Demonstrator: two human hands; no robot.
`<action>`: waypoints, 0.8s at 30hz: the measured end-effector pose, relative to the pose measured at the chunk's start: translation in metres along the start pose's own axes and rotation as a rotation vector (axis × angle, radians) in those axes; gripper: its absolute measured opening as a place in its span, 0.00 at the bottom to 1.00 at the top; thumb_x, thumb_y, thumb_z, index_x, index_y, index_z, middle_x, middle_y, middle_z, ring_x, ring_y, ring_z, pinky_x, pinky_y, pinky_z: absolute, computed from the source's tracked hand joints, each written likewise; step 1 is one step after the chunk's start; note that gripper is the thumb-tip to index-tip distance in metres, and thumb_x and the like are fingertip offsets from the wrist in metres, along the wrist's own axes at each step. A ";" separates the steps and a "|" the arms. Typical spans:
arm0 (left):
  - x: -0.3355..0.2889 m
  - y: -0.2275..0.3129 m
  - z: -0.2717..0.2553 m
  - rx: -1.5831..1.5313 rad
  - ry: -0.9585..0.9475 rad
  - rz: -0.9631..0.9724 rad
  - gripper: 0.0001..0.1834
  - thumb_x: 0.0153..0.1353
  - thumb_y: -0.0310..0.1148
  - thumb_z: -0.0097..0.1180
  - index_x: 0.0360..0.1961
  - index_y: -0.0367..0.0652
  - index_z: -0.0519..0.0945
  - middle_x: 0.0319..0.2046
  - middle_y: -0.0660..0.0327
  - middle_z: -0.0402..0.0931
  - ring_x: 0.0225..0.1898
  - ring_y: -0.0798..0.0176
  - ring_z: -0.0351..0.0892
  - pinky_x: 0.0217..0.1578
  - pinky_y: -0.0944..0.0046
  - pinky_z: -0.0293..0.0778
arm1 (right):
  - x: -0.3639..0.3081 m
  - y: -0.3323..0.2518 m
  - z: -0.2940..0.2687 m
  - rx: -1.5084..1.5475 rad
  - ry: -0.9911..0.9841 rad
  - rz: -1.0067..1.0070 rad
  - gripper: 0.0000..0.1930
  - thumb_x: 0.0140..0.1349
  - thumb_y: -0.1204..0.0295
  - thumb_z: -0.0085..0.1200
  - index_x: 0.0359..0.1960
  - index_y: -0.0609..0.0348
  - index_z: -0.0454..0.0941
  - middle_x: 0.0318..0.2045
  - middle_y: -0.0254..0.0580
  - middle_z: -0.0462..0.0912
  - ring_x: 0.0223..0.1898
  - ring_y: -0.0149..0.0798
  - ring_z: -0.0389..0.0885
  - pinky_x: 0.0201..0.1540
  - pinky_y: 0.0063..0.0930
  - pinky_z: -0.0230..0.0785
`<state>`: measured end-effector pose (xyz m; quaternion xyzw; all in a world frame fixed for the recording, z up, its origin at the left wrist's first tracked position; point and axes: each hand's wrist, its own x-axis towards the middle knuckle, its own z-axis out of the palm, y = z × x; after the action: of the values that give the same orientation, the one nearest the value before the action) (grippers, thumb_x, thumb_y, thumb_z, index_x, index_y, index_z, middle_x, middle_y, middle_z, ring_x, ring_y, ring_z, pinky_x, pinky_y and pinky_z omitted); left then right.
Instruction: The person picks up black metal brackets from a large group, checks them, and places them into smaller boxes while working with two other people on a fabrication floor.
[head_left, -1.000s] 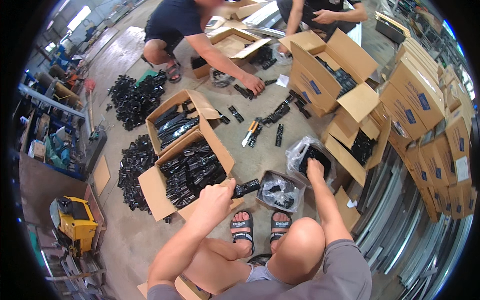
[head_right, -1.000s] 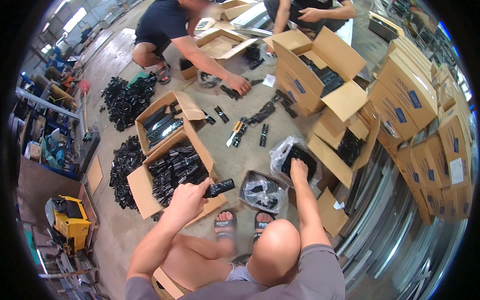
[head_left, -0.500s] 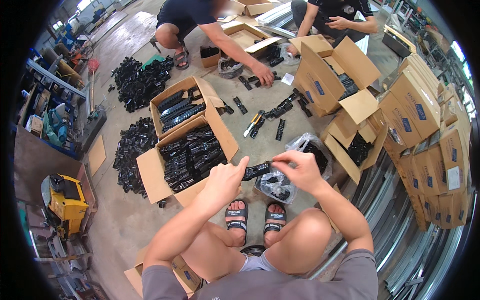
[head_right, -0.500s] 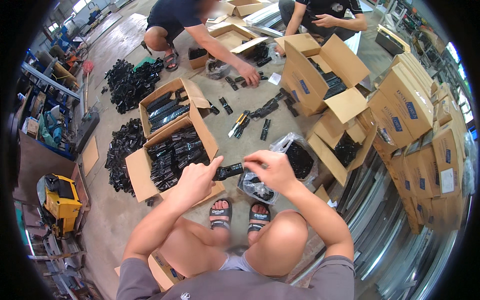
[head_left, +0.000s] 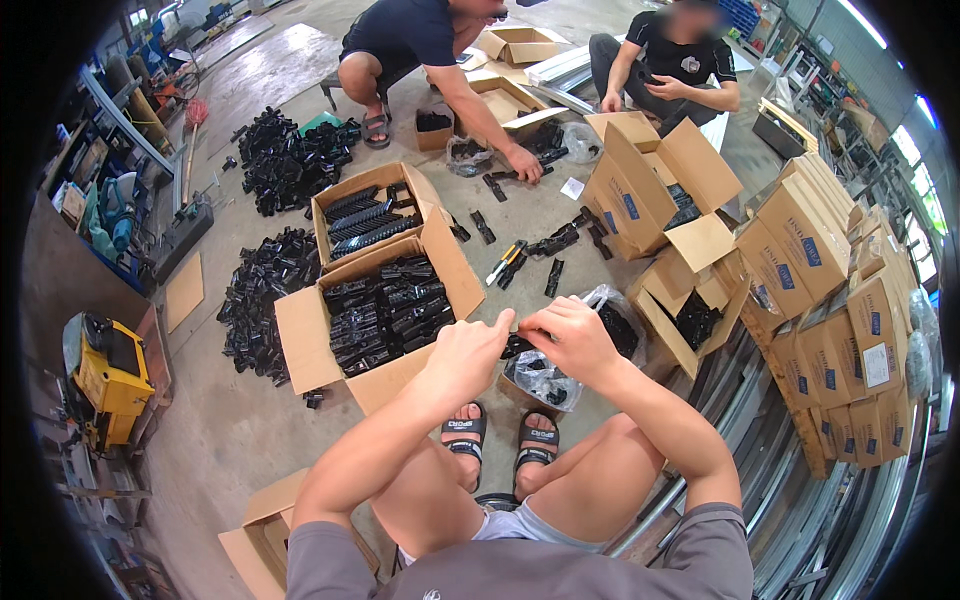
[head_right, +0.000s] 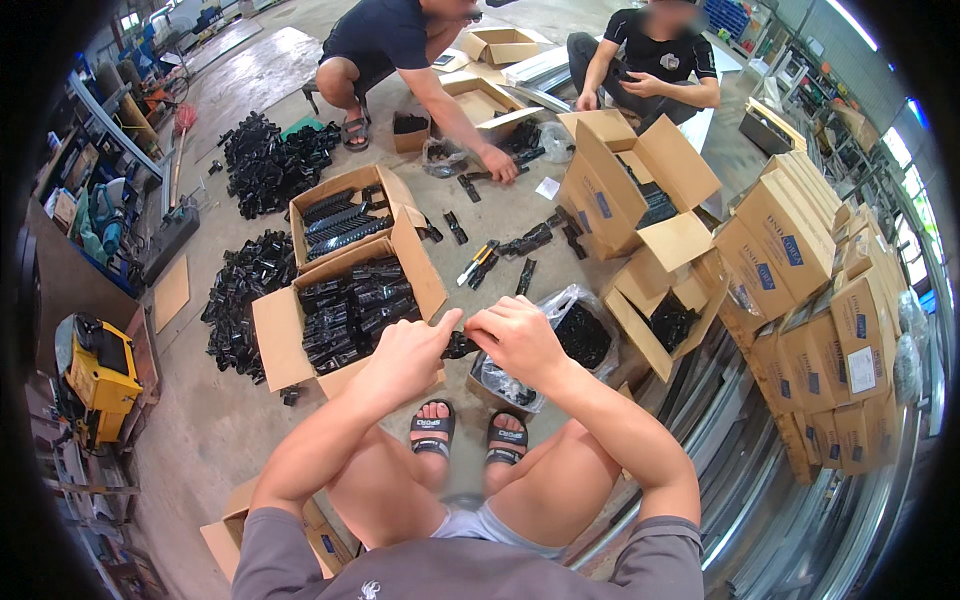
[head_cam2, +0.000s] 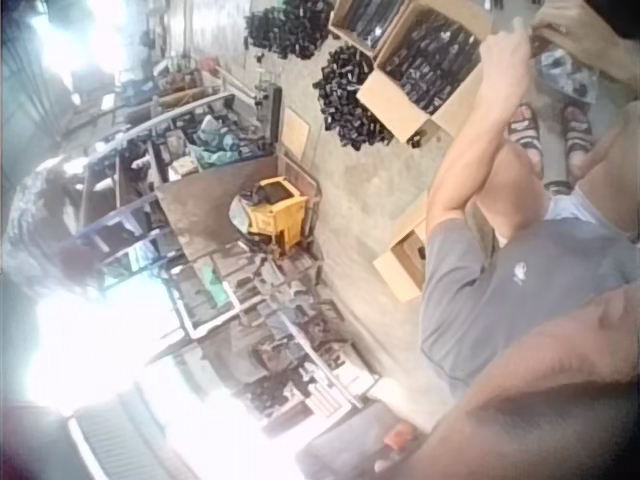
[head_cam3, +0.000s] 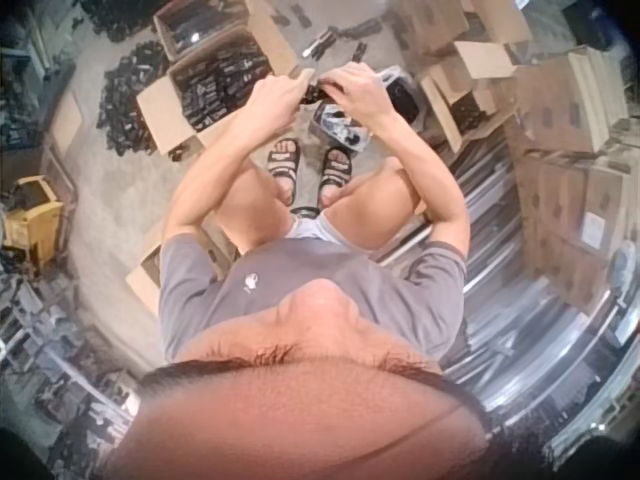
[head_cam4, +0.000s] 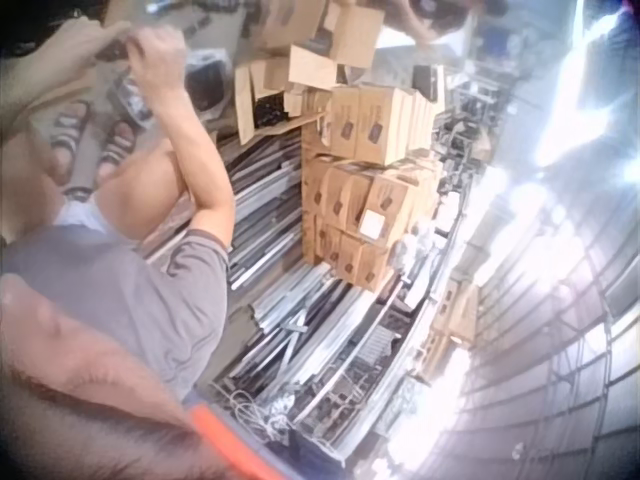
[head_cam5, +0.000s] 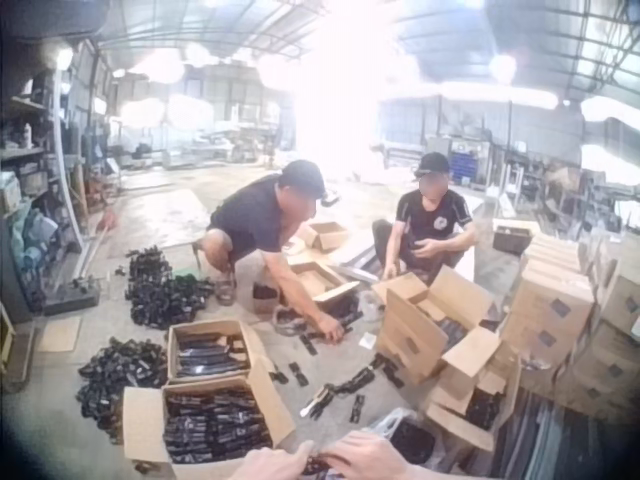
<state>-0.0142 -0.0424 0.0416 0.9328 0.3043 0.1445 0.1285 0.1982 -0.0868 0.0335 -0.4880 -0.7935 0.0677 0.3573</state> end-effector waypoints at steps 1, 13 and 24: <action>-0.001 0.000 0.000 -0.002 0.003 -0.004 0.31 0.51 0.26 0.59 0.59 0.34 0.70 0.29 0.48 0.81 0.32 0.42 0.82 0.31 0.47 0.77 | -0.001 -0.002 0.000 -0.038 -0.037 -0.012 0.04 0.56 0.71 0.65 0.31 0.54 0.83 0.28 0.36 0.84 0.33 0.42 0.80 0.39 0.35 0.70; -0.004 0.005 -0.014 -0.068 0.062 -0.024 0.30 0.52 0.27 0.60 0.59 0.41 0.70 0.28 0.47 0.80 0.31 0.41 0.82 0.30 0.46 0.76 | -0.003 -0.013 -0.009 -0.032 0.078 0.038 0.06 0.57 0.72 0.64 0.36 0.57 0.84 0.32 0.40 0.84 0.37 0.44 0.81 0.43 0.36 0.72; 0.009 0.015 -0.034 -0.295 0.081 -0.132 0.33 0.53 0.33 0.68 0.61 0.60 0.72 0.32 0.49 0.84 0.35 0.43 0.85 0.33 0.50 0.79 | -0.015 0.011 -0.009 1.051 0.110 0.748 0.24 0.69 0.70 0.59 0.63 0.68 0.69 0.51 0.46 0.82 0.49 0.35 0.82 0.52 0.30 0.76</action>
<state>-0.0108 -0.0434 0.0795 0.8751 0.3454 0.2163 0.2610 0.2158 -0.0956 0.0279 -0.4942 -0.4114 0.5419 0.5411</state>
